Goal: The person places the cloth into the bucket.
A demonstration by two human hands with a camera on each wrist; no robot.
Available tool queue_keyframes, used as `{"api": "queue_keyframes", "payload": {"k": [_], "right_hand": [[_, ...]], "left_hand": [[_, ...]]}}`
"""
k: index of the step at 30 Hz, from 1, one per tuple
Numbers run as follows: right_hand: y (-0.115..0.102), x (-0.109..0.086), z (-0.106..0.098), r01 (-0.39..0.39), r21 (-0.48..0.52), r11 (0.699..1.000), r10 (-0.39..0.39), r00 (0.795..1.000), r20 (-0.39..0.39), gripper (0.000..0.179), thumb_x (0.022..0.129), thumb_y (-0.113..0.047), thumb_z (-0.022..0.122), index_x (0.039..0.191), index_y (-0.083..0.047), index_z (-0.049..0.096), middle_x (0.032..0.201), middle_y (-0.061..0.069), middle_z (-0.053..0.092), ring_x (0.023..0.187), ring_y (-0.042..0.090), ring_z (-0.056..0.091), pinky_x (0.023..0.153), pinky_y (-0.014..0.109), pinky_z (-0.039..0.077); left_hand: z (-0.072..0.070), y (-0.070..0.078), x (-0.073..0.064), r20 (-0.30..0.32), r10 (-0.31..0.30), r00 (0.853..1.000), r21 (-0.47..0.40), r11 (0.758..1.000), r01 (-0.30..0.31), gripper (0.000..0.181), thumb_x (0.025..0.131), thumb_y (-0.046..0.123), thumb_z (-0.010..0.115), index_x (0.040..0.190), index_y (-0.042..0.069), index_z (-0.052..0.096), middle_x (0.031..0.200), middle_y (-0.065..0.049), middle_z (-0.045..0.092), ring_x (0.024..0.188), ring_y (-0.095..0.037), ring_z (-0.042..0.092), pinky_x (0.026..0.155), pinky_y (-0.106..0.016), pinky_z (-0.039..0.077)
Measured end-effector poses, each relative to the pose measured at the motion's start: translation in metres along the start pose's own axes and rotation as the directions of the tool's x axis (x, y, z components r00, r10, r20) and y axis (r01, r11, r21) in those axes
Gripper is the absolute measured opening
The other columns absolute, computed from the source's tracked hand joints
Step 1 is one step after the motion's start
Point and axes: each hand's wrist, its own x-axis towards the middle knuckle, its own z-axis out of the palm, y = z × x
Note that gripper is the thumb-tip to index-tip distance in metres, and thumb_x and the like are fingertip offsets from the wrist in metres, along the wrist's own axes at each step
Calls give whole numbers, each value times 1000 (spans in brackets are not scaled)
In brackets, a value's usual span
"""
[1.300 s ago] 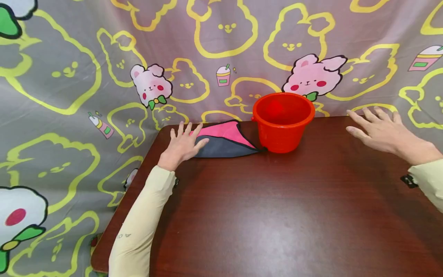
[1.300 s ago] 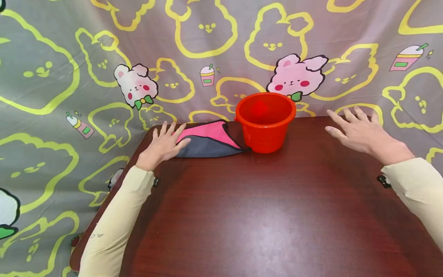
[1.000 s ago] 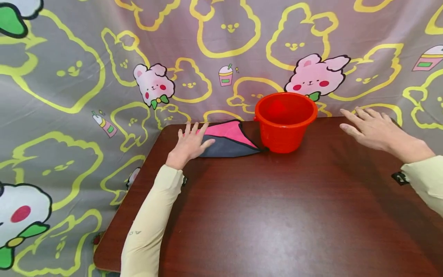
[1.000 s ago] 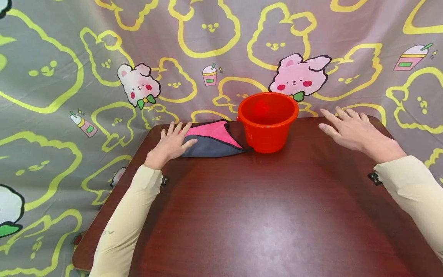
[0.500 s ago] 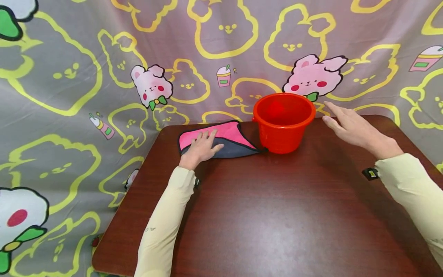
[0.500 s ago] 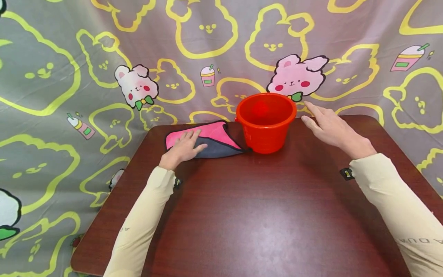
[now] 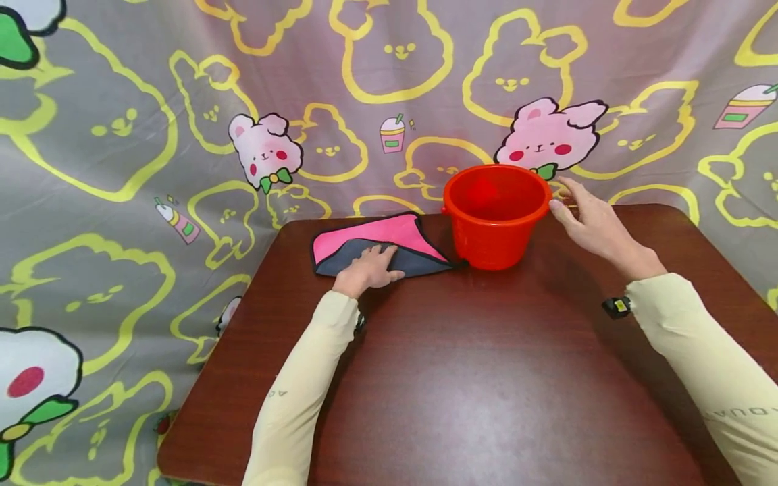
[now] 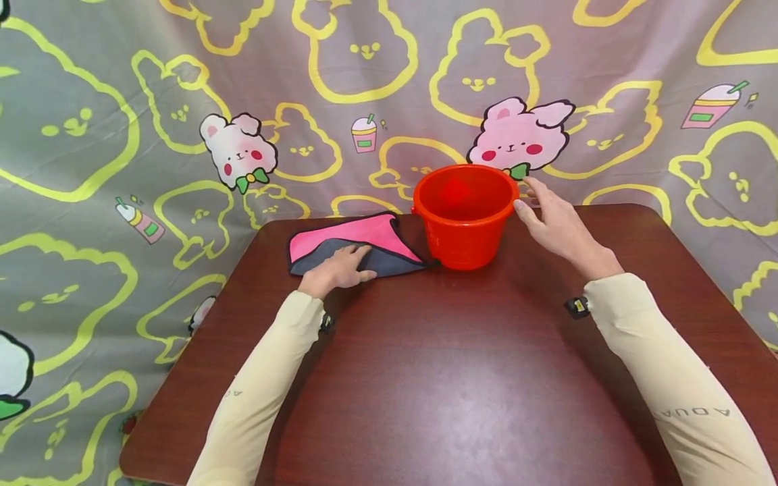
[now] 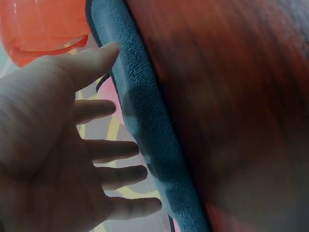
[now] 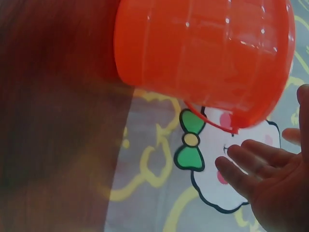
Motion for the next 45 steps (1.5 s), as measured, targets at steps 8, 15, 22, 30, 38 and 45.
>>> {"api": "queue_keyframes", "payload": {"k": [8, 15, 22, 30, 38, 45], "right_hand": [[1, -2, 11, -103, 112, 988, 94, 992, 90, 66, 100, -47, 46, 157, -26, 19, 150, 26, 41, 133, 50, 42, 101, 72, 34], [1, 1, 17, -146, 187, 971, 125, 985, 122, 69, 100, -50, 43, 158, -27, 14, 156, 22, 33, 137, 49, 37, 103, 72, 33], [-5, 5, 24, -173, 248, 953, 146, 982, 122, 69, 102, -46, 42, 159, -23, 12, 155, 22, 34, 122, 44, 54, 91, 42, 55], [-9, 6, 33, -192, 424, 885, 177, 981, 75, 68, 102, -34, 47, 159, -14, 15, 154, 24, 31, 99, 6, 62, 67, 11, 54], [-11, 5, 32, -198, 477, 856, 199, 979, 51, 67, 101, -33, 50, 158, -14, 19, 155, 22, 32, 91, -7, 58, 66, 15, 56], [-13, 6, 29, -206, 534, 820, 184, 978, 94, 68, 101, -30, 50, 158, -12, 17, 156, 24, 28, 87, -3, 65, 66, 18, 57]], "left_hand": [[5, 4, 2, 47, -26, 999, 42, 999, 24, 68, 96, 42, 57, 155, 24, 29, 160, -14, 27, 149, -37, 24, 117, -56, 28], [6, 1, 0, 55, -14, 998, 77, 997, 9, 62, 99, 32, 56, 154, 24, 31, 157, -13, 33, 146, -37, 29, 115, -54, 33], [4, -3, -4, 2, -8, 1000, 97, 995, 8, 54, 96, 19, 58, 147, 25, 42, 147, -13, 41, 136, -36, 37, 108, -53, 41], [6, -5, -3, -52, 39, 998, 90, 995, -35, 43, 95, 9, 53, 136, 23, 55, 137, -13, 50, 125, -35, 48, 102, -51, 47], [-1, -14, -4, -205, 133, 970, 70, 990, -121, 36, 92, 4, 50, 124, 14, 63, 120, -10, 67, 109, -28, 65, 95, -43, 52], [-18, -17, -8, -279, 130, 952, 2, 991, -134, 34, 91, 6, 52, 122, 12, 64, 117, -13, 69, 106, -29, 66, 94, -43, 52]]}}
